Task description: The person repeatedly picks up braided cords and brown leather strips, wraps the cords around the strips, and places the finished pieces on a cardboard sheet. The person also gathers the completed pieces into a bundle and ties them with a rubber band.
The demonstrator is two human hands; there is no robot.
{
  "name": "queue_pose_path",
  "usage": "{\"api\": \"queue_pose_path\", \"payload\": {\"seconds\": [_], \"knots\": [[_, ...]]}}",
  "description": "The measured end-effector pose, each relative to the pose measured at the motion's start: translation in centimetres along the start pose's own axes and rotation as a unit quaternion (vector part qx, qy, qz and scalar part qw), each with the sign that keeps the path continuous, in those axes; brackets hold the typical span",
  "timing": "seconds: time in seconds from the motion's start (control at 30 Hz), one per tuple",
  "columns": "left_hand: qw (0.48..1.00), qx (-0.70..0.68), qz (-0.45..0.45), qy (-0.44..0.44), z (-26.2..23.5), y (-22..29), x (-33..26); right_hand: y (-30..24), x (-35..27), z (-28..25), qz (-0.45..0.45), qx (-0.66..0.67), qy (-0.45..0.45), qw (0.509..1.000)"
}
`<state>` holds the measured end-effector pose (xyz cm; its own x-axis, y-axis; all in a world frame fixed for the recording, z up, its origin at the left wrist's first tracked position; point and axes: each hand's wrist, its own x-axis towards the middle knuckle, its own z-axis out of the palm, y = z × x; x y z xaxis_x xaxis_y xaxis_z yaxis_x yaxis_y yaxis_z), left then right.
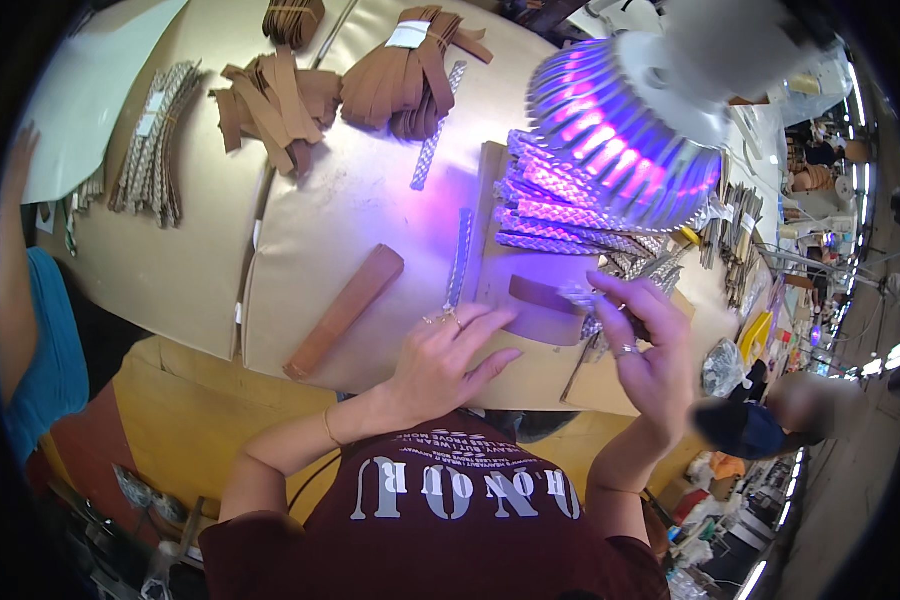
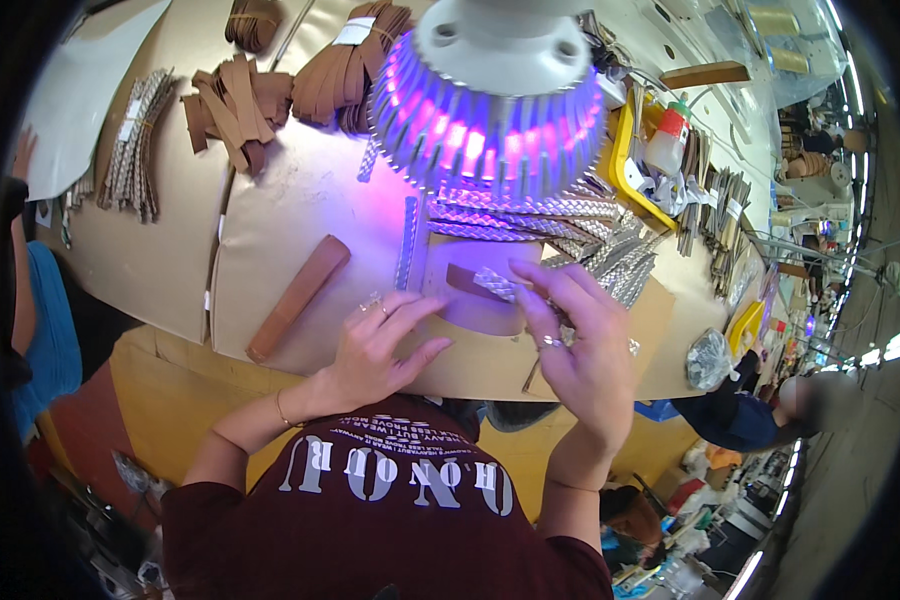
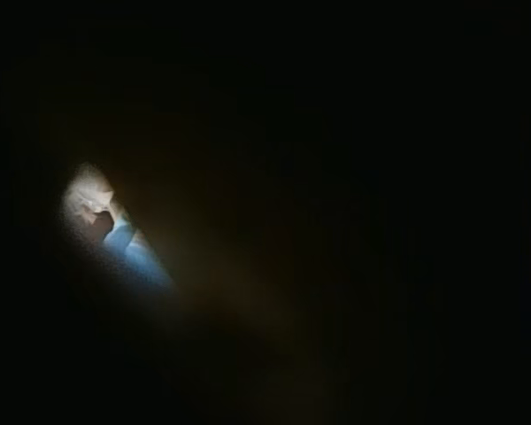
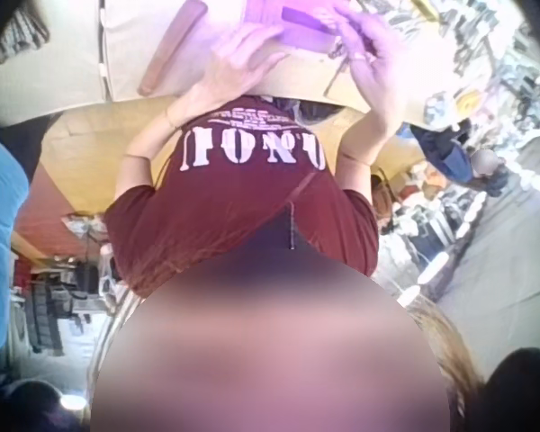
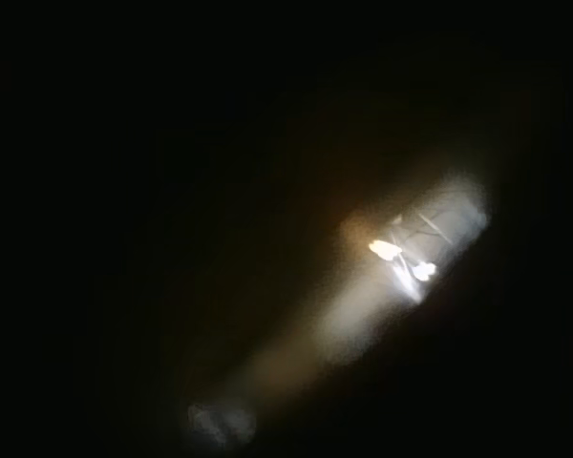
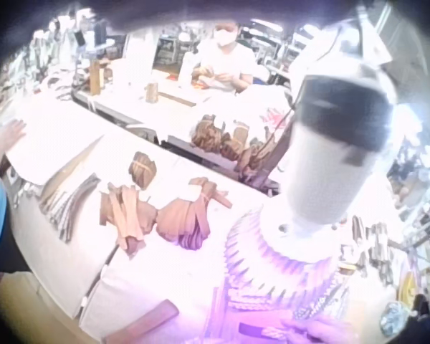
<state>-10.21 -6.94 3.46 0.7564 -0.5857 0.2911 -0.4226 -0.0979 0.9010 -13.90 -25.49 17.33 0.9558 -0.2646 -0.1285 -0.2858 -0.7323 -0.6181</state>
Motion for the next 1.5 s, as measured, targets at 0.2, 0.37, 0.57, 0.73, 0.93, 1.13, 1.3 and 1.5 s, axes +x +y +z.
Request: {"api": "queue_pose_path", "payload": {"seconds": [0.2,0.37,0.57,0.73,0.93,1.13,1.3,1.5], "knots": [[0.999,0.024,-0.027,0.005,1.7,-0.9,-0.7,-0.7,0.7,4.4,0.06,-0.041,0.009,0.997],[0.999,0.02,-0.014,0.031,2.3,-1.4,-1.0,-0.8,1.6,5.3,0.097,-0.069,-0.011,0.993],[0.999,-0.004,-0.016,0.031,2.6,-1.7,-1.3,-1.3,2.3,5.6,0.119,-0.046,-0.011,0.992],[0.999,-0.011,-0.017,0.025,2.8,-1.9,-1.5,-1.7,2.7,5.4,0.125,-0.091,-0.031,0.988],[1.0,-0.012,-0.022,0.015,2.9,-2.0,-1.7,-1.9,3.0,5.7,0.148,-0.079,-0.034,0.985],[1.0,-0.012,-0.019,0.017,3.0,-2.0,-1.9,-1.6,3.1,5.6,0.137,-0.069,-0.036,0.988],[1.0,-0.012,-0.016,0.01,3.0,-2.1,-1.9,-1.4,3.1,5.6,0.132,-0.077,-0.036,0.988],[1.0,-0.01,-0.017,0.018,2.9,-1.9,-2.0,-1.4,3.1,5.8,0.145,-0.069,-0.023,0.987]]}}
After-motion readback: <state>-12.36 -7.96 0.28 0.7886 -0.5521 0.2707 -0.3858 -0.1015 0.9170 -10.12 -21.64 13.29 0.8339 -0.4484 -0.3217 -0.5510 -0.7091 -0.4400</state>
